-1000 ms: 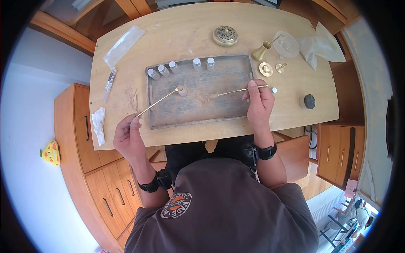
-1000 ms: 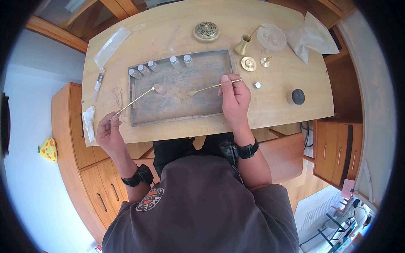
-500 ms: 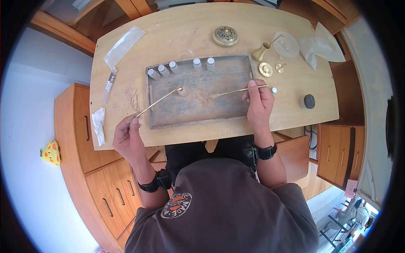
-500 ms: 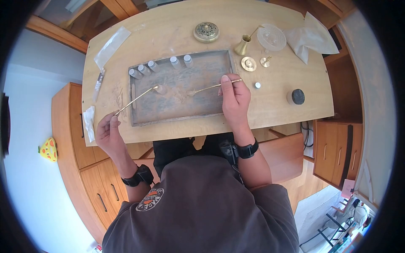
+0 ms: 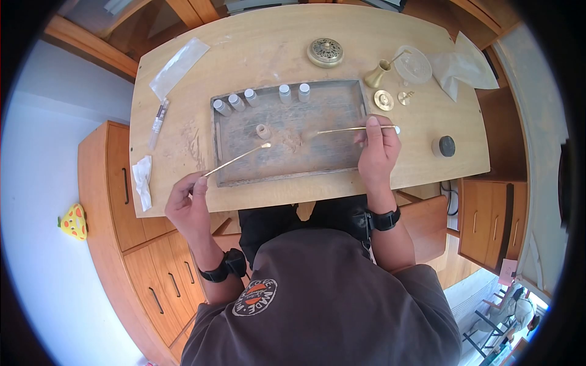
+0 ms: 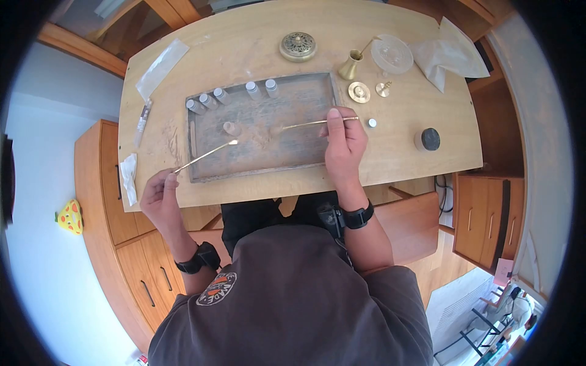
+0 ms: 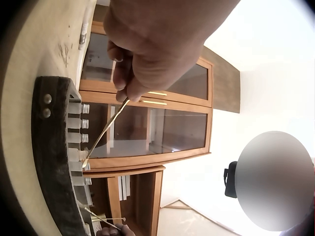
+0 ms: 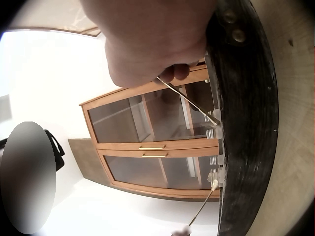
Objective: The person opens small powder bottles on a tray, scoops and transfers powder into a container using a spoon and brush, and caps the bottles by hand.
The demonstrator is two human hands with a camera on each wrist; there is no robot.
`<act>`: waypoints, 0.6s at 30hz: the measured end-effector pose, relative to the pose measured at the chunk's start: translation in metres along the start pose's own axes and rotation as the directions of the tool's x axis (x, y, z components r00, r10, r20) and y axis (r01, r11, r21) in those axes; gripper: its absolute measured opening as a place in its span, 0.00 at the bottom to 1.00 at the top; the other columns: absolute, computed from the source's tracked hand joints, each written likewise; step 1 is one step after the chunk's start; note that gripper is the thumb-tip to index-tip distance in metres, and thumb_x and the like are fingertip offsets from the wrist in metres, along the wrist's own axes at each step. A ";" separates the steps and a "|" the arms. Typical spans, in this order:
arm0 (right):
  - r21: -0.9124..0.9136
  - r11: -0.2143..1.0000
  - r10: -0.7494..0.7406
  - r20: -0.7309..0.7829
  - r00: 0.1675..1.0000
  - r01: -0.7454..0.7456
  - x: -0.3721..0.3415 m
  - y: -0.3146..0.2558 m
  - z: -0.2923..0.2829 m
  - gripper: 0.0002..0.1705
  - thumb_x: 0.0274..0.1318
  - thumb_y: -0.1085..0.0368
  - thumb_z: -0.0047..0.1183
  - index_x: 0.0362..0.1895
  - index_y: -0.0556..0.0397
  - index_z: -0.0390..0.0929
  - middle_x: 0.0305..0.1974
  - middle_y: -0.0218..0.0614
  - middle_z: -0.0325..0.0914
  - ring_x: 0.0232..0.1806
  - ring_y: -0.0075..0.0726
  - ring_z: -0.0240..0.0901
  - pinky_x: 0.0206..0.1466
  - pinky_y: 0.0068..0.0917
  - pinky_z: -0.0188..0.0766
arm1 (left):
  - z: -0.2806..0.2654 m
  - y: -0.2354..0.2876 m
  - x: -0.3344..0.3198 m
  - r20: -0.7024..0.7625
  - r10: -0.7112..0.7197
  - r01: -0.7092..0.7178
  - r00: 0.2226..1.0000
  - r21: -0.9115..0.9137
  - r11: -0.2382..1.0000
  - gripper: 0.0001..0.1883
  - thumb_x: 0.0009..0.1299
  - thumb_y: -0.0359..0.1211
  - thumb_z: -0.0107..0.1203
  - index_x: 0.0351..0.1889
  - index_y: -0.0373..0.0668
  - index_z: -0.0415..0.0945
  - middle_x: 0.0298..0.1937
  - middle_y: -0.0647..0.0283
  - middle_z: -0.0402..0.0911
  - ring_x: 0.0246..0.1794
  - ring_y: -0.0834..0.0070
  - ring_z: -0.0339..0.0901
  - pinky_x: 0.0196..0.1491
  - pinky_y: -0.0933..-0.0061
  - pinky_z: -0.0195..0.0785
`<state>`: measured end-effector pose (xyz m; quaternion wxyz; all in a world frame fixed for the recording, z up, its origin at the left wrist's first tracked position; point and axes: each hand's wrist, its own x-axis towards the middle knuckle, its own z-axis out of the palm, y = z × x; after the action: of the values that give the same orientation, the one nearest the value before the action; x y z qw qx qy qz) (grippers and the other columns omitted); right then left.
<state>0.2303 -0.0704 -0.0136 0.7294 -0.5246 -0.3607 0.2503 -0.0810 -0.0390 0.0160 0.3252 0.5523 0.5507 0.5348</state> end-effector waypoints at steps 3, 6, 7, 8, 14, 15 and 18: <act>0.006 1.000 -0.014 -0.022 1.000 0.014 0.000 -0.002 0.001 0.10 0.69 0.65 0.46 0.37 0.59 0.75 0.26 0.27 0.71 0.27 0.17 0.65 0.32 0.18 0.63 | -0.003 -0.007 0.001 0.094 -0.003 -0.003 0.996 0.056 0.998 0.05 0.65 0.23 0.62 0.38 0.34 0.82 0.33 0.67 0.83 0.32 0.85 0.72 0.37 0.83 0.65; -0.050 0.999 0.003 0.035 0.999 -0.001 0.001 -0.005 0.003 0.10 0.69 0.66 0.46 0.36 0.59 0.75 0.25 0.26 0.70 0.26 0.17 0.64 0.31 0.17 0.62 | 0.003 -0.006 0.000 0.117 0.003 -0.018 0.993 0.127 0.992 0.06 0.65 0.25 0.63 0.38 0.36 0.83 0.31 0.68 0.82 0.30 0.85 0.70 0.35 0.82 0.64; -0.050 0.999 0.002 0.033 0.999 0.000 0.001 -0.004 0.003 0.10 0.69 0.66 0.46 0.36 0.59 0.75 0.25 0.26 0.70 0.26 0.17 0.64 0.31 0.17 0.62 | 0.006 -0.004 -0.001 0.118 0.004 -0.019 0.993 0.125 0.992 0.06 0.65 0.25 0.63 0.38 0.36 0.83 0.31 0.68 0.82 0.30 0.85 0.70 0.35 0.82 0.64; -0.057 0.998 -0.005 0.060 0.998 0.008 0.002 -0.002 0.002 0.10 0.69 0.66 0.46 0.36 0.59 0.75 0.25 0.25 0.70 0.26 0.16 0.64 0.30 0.17 0.62 | 0.009 -0.001 -0.001 0.137 0.028 -0.049 0.990 0.153 0.987 0.06 0.65 0.25 0.63 0.39 0.35 0.82 0.31 0.69 0.81 0.30 0.86 0.70 0.36 0.83 0.64; -0.034 0.999 -0.005 0.102 0.995 0.009 0.002 0.001 0.003 0.09 0.69 0.67 0.47 0.36 0.59 0.75 0.24 0.25 0.70 0.25 0.16 0.63 0.29 0.16 0.61 | 0.023 0.006 -0.002 0.176 0.068 -0.102 0.982 0.193 0.976 0.05 0.66 0.25 0.63 0.38 0.35 0.82 0.30 0.70 0.81 0.29 0.87 0.69 0.36 0.84 0.63; -0.031 1.000 0.005 0.097 0.995 -0.002 0.002 0.000 0.003 0.09 0.69 0.67 0.47 0.36 0.59 0.75 0.24 0.25 0.70 0.25 0.16 0.63 0.29 0.16 0.61 | 0.025 0.006 -0.002 0.185 0.068 -0.105 0.980 0.198 0.974 0.05 0.65 0.25 0.63 0.38 0.35 0.82 0.30 0.70 0.81 0.29 0.87 0.69 0.36 0.84 0.63; -0.023 1.000 -0.004 0.109 0.994 0.006 0.002 0.002 0.003 0.09 0.69 0.67 0.47 0.36 0.59 0.75 0.25 0.25 0.70 0.25 0.16 0.63 0.29 0.17 0.61 | 0.029 0.006 -0.003 0.174 0.050 -0.078 0.983 0.158 0.984 0.06 0.63 0.27 0.65 0.37 0.37 0.84 0.29 0.67 0.82 0.27 0.84 0.69 0.34 0.82 0.65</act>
<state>0.2294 -0.0668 -0.0143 0.7030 -0.5179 -0.4042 0.2723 -0.0515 -0.0363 0.0144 0.3068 0.6381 0.5449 0.4492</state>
